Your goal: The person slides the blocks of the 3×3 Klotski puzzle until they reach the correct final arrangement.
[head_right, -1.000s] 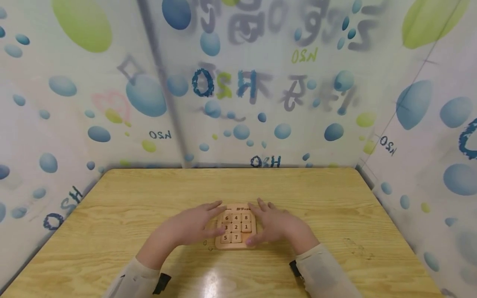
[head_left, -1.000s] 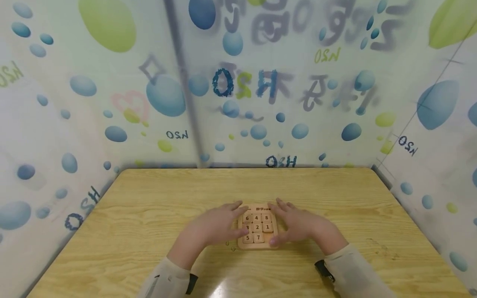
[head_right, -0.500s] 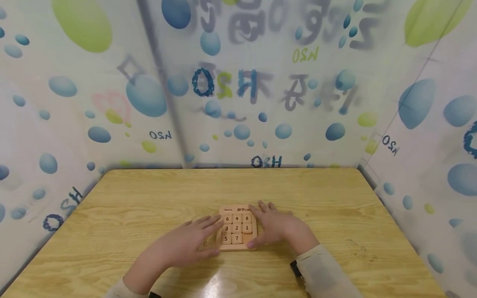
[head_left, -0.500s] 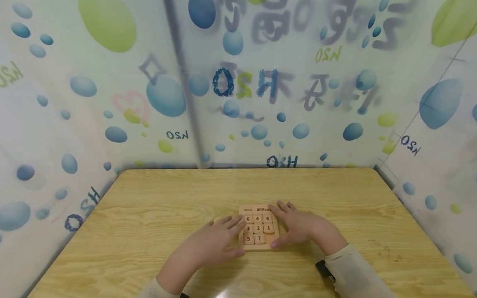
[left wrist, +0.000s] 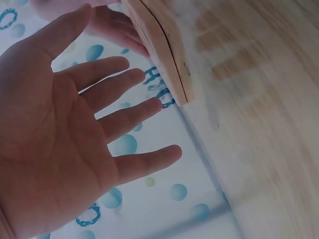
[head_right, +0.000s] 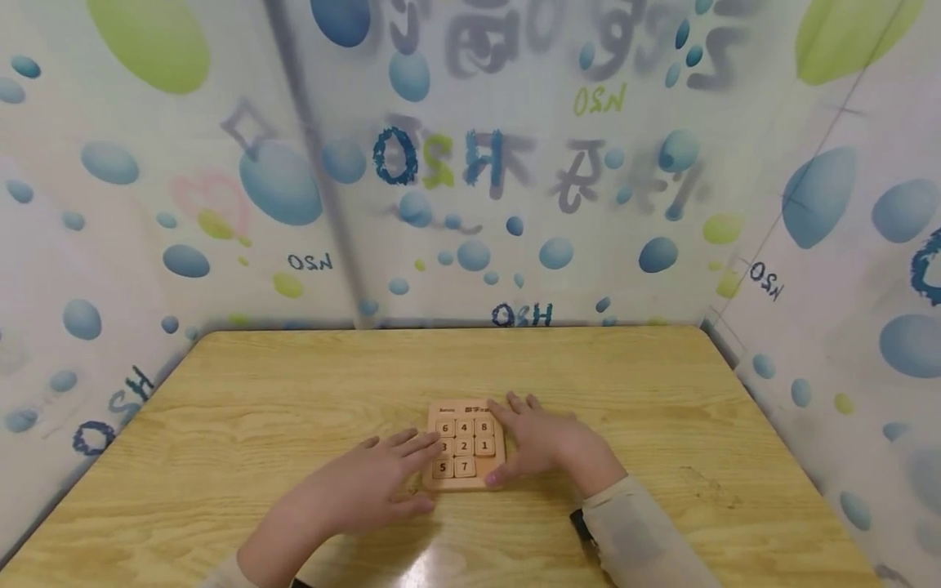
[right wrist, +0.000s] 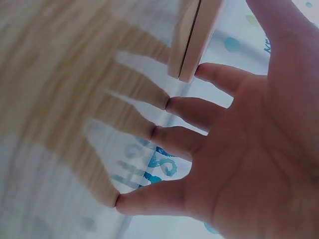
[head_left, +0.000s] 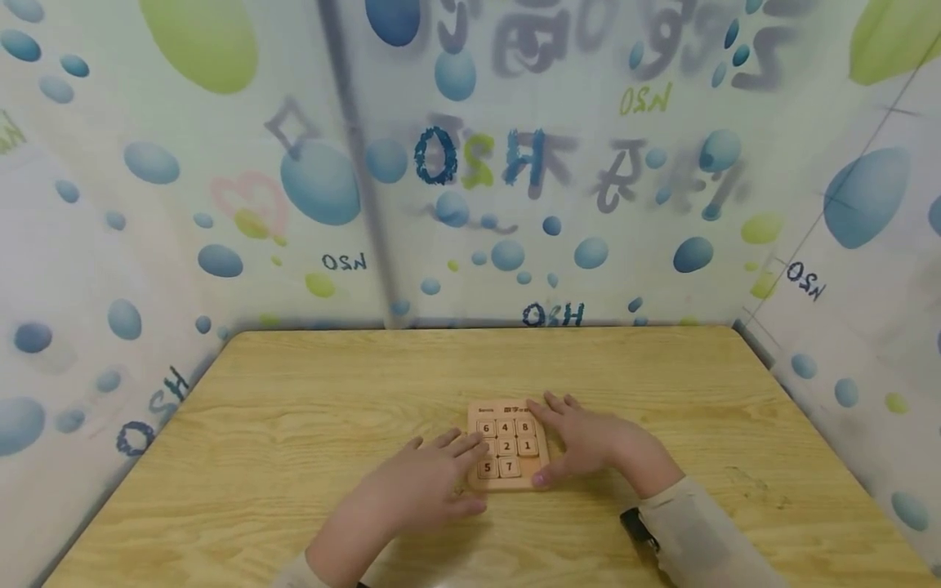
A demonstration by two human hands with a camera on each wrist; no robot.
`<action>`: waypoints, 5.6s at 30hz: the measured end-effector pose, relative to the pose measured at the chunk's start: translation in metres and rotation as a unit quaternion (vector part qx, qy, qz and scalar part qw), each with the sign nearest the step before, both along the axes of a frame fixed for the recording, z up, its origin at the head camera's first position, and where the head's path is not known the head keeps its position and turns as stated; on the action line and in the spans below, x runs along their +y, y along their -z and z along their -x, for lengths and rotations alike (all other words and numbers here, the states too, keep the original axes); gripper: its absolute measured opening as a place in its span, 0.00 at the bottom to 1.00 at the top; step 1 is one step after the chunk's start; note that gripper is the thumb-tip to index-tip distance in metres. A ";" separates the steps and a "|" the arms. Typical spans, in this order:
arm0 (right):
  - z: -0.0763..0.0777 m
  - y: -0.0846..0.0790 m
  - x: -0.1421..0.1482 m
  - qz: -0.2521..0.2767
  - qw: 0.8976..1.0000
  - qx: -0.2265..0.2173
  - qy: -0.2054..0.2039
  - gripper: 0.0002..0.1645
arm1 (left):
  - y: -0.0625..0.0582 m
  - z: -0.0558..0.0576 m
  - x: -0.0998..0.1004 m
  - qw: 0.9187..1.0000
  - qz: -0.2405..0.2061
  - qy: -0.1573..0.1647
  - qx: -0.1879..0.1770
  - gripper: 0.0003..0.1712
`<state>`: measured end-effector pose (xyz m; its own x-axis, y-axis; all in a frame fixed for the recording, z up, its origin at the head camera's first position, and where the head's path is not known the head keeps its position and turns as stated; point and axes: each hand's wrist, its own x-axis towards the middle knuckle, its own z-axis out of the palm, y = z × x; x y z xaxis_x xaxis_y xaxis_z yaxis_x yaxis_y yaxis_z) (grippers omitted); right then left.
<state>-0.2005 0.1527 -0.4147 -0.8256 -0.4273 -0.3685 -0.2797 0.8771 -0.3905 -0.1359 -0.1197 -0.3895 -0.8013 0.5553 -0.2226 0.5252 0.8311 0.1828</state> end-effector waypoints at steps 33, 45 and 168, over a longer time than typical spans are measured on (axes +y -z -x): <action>0.011 -0.005 0.001 -0.008 1.000 -0.011 -0.029 0.70 | 0.016 0.018 0.023 0.988 0.106 0.089 0.063 0.44; 0.005 0.001 0.001 -0.007 0.999 -0.003 -0.034 0.70 | 0.019 0.004 0.025 0.985 0.112 0.115 0.056 0.44; 0.009 0.005 0.000 -0.035 0.998 0.032 -0.035 0.74 | 0.026 0.044 0.028 0.996 0.048 0.059 0.036 0.46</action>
